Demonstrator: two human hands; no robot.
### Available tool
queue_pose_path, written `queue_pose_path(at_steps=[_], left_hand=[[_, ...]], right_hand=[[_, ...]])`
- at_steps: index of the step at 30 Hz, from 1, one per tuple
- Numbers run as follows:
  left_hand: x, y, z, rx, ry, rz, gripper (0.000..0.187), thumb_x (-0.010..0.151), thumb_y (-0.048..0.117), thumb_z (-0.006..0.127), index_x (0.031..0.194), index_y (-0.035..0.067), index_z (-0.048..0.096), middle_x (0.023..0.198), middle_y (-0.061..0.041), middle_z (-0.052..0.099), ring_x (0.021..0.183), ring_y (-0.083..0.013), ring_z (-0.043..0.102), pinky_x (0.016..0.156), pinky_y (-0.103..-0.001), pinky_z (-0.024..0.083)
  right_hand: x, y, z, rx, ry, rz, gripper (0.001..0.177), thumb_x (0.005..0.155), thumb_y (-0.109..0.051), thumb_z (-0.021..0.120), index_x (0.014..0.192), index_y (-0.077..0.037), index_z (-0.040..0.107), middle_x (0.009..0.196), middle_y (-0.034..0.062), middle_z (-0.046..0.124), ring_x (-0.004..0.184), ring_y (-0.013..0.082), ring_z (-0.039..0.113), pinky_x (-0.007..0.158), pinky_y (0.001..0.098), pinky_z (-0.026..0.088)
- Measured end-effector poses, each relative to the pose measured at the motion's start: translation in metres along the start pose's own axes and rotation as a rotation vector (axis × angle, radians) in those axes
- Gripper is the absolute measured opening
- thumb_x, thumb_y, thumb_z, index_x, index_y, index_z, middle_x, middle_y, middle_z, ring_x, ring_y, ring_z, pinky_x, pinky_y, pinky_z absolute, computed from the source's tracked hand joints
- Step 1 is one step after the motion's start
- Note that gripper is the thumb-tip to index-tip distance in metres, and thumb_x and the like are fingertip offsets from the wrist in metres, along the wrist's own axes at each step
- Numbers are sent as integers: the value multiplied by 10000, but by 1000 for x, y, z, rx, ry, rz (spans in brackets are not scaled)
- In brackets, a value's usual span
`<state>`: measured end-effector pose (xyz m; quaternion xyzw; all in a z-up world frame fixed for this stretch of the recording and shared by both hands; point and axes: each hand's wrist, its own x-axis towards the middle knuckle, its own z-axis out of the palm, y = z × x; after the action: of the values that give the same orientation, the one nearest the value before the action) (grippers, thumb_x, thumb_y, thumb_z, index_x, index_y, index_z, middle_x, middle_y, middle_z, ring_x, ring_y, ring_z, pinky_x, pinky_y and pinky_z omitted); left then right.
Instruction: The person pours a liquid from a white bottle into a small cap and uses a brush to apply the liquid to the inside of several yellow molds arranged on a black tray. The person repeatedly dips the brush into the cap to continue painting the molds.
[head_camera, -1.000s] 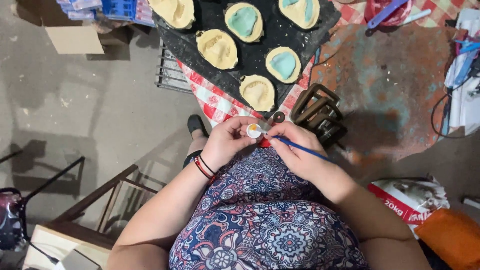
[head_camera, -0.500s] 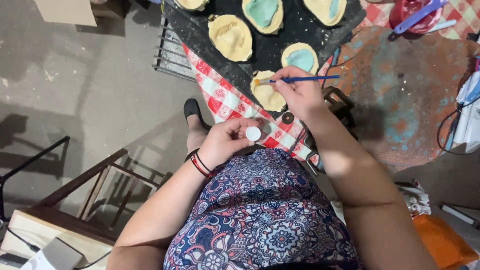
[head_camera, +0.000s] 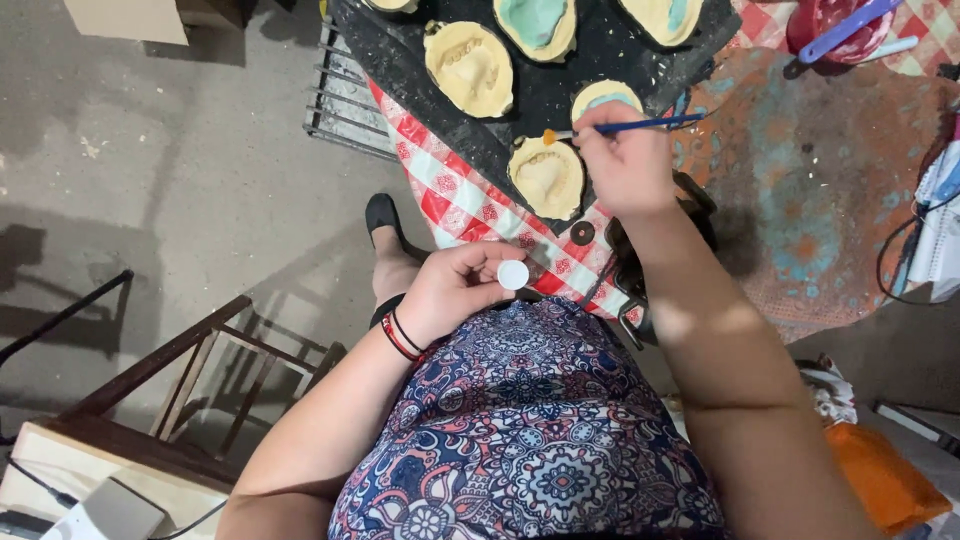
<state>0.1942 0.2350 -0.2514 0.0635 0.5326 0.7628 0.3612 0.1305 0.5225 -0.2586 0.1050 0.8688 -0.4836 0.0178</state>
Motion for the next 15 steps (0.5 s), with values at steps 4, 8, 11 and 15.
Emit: queue_pose_path(at_steps=[4,8,11,15], left_hand=[[0,-3,2,5,-14,2,484,824,-28,846,1286,11,706,991,-74,788,907,-67,689,896,-290,618],[0,3,4,38,-18,6,465,825,-26,844,1271,8,716,993,-86,796,905,-75,698,895,-292,621],[0,1,4,42,-27,1,471,825,-33,838,1277,4,710,993,-88,794,908,-79,699,894,-294,621],[0,10,8,39,-30,15,463,828,-36,835,1272,-6,708,997,-92,794,918,-84,701,897,-298,624]], right_hand=[[-18,-47,12,100,-51,66,160,973,-83,640,1046,-146,768,759,44,726,589,74,611,580,210,524],[-6,0,-3,105,42,47,154,1005,-55,612,1056,-108,747,795,82,717,542,112,610,517,229,516],[-25,-15,-6,37,75,40,143,985,-58,628,1013,-110,758,766,91,724,525,142,653,519,255,536],[-26,6,-17,-87,165,-57,145,967,-37,650,988,-101,777,656,71,671,561,151,632,578,260,521]])
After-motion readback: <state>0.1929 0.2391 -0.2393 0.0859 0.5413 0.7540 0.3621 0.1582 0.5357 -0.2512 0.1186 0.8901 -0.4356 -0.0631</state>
